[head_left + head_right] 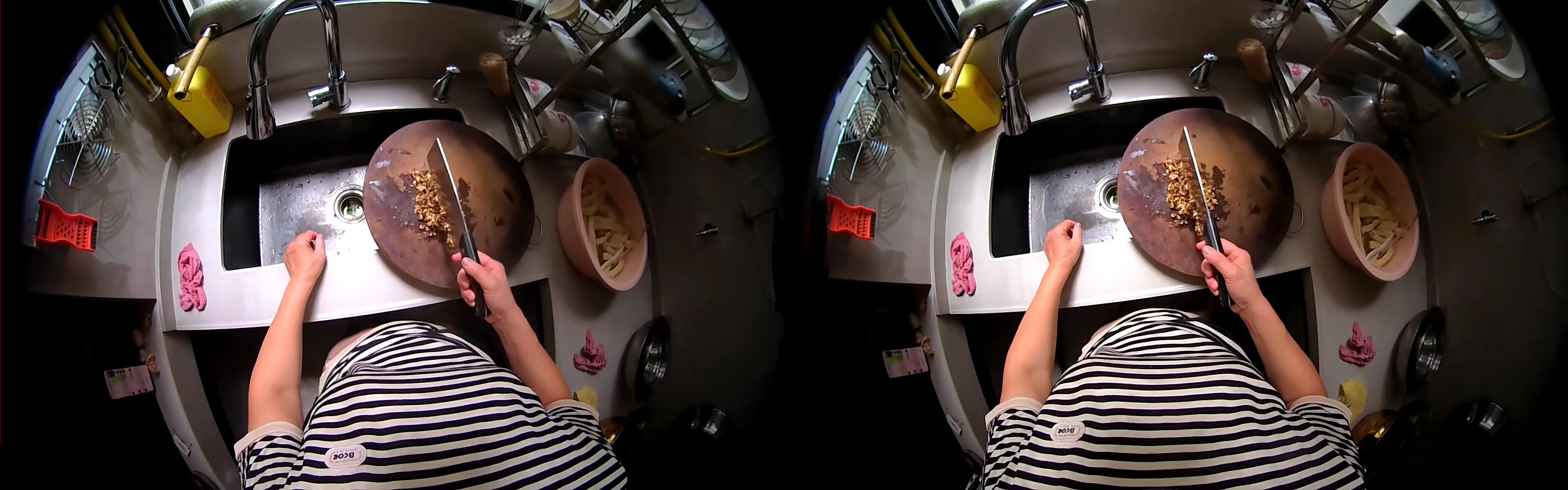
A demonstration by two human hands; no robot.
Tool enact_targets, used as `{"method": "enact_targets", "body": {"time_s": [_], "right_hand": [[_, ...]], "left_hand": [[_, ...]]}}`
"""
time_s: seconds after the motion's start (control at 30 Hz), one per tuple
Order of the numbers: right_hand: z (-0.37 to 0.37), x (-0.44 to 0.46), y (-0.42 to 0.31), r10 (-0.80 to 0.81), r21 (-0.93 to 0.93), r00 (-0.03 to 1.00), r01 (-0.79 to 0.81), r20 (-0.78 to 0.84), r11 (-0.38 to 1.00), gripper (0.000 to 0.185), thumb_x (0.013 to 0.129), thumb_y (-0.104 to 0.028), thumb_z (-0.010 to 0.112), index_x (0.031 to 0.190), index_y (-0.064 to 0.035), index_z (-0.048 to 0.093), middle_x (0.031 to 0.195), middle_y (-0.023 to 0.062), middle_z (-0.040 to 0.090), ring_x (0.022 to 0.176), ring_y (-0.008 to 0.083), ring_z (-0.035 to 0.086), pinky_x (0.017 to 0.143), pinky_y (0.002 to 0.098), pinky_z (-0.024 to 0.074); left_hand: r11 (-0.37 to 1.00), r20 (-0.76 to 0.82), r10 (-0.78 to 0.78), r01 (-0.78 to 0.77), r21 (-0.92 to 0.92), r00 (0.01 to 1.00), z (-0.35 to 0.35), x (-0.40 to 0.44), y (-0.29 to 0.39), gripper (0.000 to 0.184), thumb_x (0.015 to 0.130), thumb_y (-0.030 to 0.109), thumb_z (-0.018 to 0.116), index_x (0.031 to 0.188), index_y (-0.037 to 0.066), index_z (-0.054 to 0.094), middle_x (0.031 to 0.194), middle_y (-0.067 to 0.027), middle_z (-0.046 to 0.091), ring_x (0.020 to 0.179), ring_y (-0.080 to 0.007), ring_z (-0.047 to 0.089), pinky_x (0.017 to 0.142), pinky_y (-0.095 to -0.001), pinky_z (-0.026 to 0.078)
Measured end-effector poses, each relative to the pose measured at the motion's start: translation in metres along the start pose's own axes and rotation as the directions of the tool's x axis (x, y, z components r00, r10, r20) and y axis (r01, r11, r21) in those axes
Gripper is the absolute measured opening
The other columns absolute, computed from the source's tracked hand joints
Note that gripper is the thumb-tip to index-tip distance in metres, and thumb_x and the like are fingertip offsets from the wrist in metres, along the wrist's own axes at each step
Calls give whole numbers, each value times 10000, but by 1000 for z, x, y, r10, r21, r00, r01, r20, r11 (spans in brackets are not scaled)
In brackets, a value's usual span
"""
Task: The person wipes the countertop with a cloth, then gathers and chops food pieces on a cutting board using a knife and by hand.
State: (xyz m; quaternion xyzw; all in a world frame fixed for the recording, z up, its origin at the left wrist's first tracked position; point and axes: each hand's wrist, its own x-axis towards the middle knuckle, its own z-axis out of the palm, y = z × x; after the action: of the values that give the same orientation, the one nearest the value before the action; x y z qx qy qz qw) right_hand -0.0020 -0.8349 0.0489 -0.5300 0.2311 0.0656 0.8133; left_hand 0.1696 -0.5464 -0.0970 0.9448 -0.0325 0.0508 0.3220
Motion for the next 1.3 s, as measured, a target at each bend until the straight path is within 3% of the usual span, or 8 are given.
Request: {"method": "enact_targets", "body": {"time_s": [0.27,0.37,0.63,0.7,0.97,1.03,1.13,1.3], "right_hand": [[-58,23,-8,41,-377,999,-33,15,926,204,913,-226,569,972,-34,608,641,37,580,495,87,509,426,224,400],[-68,23,-17,-319,-786,947,233,48,572,223,905,-220,569,977,-12,603,638,69,576,537,112,520,493,261,418],[-64,18,-50,-331,-838,934,284,133,465,242,883,-208,587,1017,-7,593,634,123,560,551,201,544,557,321,444],[-76,26,-40,-361,-852,914,333,186,403,243,866,-215,601,999,-12,606,669,173,592,594,295,596,570,356,457],[-93,29,-48,-440,-803,865,432,241,411,215,871,-182,595,1010,-18,606,631,147,549,529,227,533,542,323,440],[-97,40,-48,-316,-846,920,351,232,400,216,873,-179,595,1013,-15,613,649,143,551,552,173,513,558,305,439],[-101,44,-50,-238,-820,953,287,190,495,255,884,-172,587,1053,19,608,638,2,473,589,76,420,550,250,401],[-96,32,-56,-220,-728,961,273,170,629,187,922,-188,549,949,-11,603,618,-45,464,528,39,394,477,216,328]], "left_hand": [[997,-166,73,-66,51,983,11,-31,12,132,799,186,609,722,80,630,827,-57,616,888,-265,543,831,-376,385],[988,-143,42,-20,155,989,12,-27,17,131,834,180,557,769,77,604,782,-67,611,853,-271,561,814,-384,390],[958,-100,-77,102,269,992,13,-25,25,171,869,218,506,905,92,616,829,-119,646,885,-273,591,859,-377,378],[951,-93,-106,128,283,990,11,-25,30,181,870,230,507,893,89,620,819,-121,647,876,-276,594,858,-378,381],[914,-78,-141,160,374,987,13,-22,29,216,842,243,502,861,84,647,835,-153,653,861,-316,599,827,-429,405],[925,-35,-144,147,350,989,10,-23,31,256,831,269,487,818,75,654,833,-155,649,850,-339,593,811,-469,405],[915,-52,-109,121,384,993,15,-25,23,316,845,310,454,739,95,660,852,-134,662,858,-315,593,809,-452,396],[923,-80,-108,130,363,991,16,-27,29,285,843,255,475,702,67,636,786,-117,661,833,-265,611,836,-388,392]]}}
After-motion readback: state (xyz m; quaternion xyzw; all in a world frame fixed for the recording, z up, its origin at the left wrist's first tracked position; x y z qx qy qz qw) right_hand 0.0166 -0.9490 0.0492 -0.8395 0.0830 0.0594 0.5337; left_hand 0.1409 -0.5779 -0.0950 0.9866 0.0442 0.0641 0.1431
